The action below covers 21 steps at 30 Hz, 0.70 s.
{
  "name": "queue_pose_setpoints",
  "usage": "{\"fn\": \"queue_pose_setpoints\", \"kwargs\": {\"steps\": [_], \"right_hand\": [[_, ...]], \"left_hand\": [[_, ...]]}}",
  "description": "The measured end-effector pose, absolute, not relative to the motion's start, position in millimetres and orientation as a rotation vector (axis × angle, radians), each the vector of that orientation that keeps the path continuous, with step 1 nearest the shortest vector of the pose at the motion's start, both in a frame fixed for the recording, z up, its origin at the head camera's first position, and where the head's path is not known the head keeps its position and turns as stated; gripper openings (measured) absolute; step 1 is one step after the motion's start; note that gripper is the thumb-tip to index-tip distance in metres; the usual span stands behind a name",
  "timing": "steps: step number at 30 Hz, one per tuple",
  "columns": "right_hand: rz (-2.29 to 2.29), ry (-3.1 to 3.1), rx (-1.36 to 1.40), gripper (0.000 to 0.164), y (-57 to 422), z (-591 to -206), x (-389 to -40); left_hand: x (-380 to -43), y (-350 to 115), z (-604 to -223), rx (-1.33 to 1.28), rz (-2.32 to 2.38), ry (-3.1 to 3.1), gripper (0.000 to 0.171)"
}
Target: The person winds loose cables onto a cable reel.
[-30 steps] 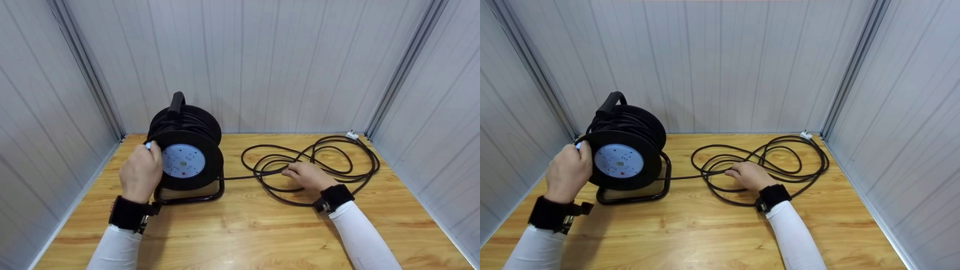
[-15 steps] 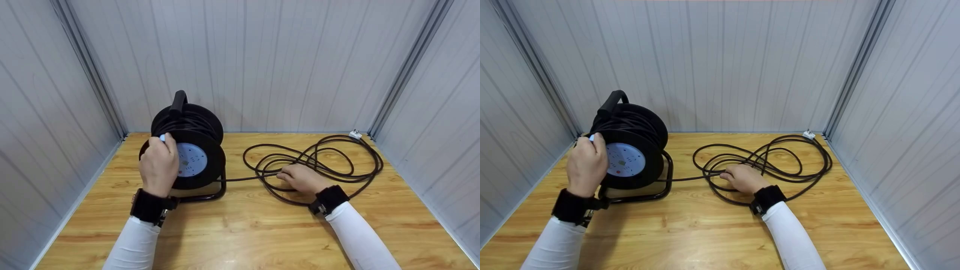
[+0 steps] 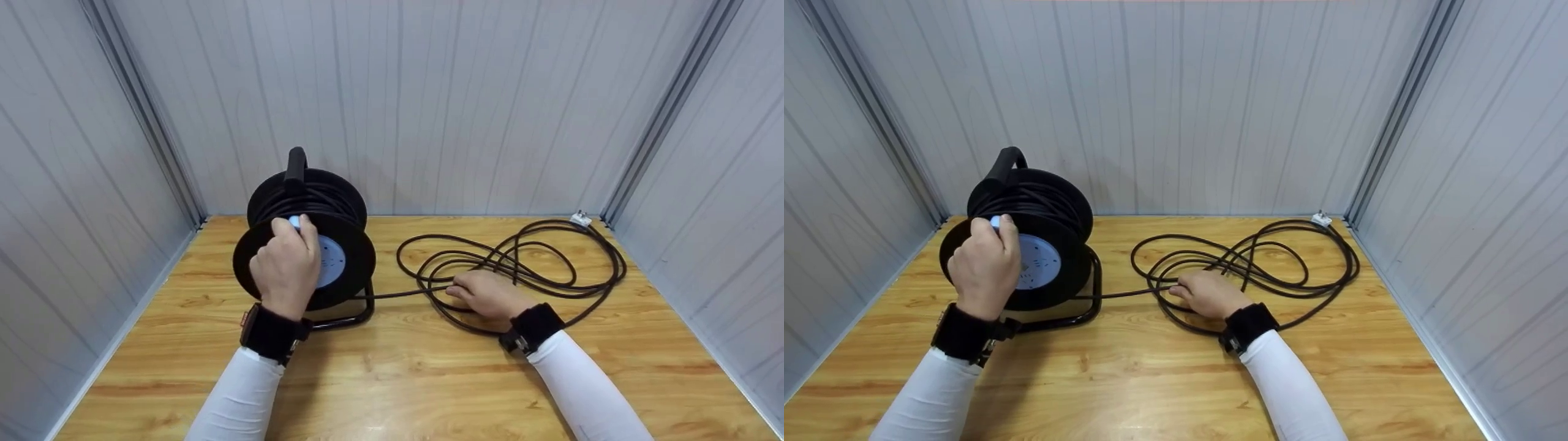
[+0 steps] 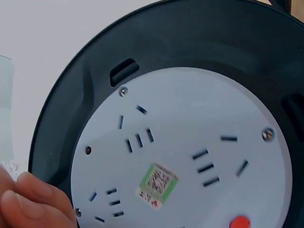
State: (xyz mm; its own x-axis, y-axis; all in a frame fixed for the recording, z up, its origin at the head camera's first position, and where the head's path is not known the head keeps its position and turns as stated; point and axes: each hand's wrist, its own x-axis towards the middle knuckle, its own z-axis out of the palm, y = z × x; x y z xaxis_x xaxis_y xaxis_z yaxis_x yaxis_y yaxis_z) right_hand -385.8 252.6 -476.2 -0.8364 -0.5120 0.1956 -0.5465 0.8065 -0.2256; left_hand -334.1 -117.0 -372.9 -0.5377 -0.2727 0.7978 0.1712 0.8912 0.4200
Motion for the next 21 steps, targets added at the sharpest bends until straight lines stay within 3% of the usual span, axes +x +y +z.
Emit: {"fn": "queue_pose_setpoints", "kwargs": {"steps": [21], "right_hand": [[0.177, -2.484, 0.869, 0.036, 271.0, -455.3, -394.8]], "left_hand": [[-332.0, -105.7, -377.7, -0.037, -0.412, -2.044, 0.041]]}}
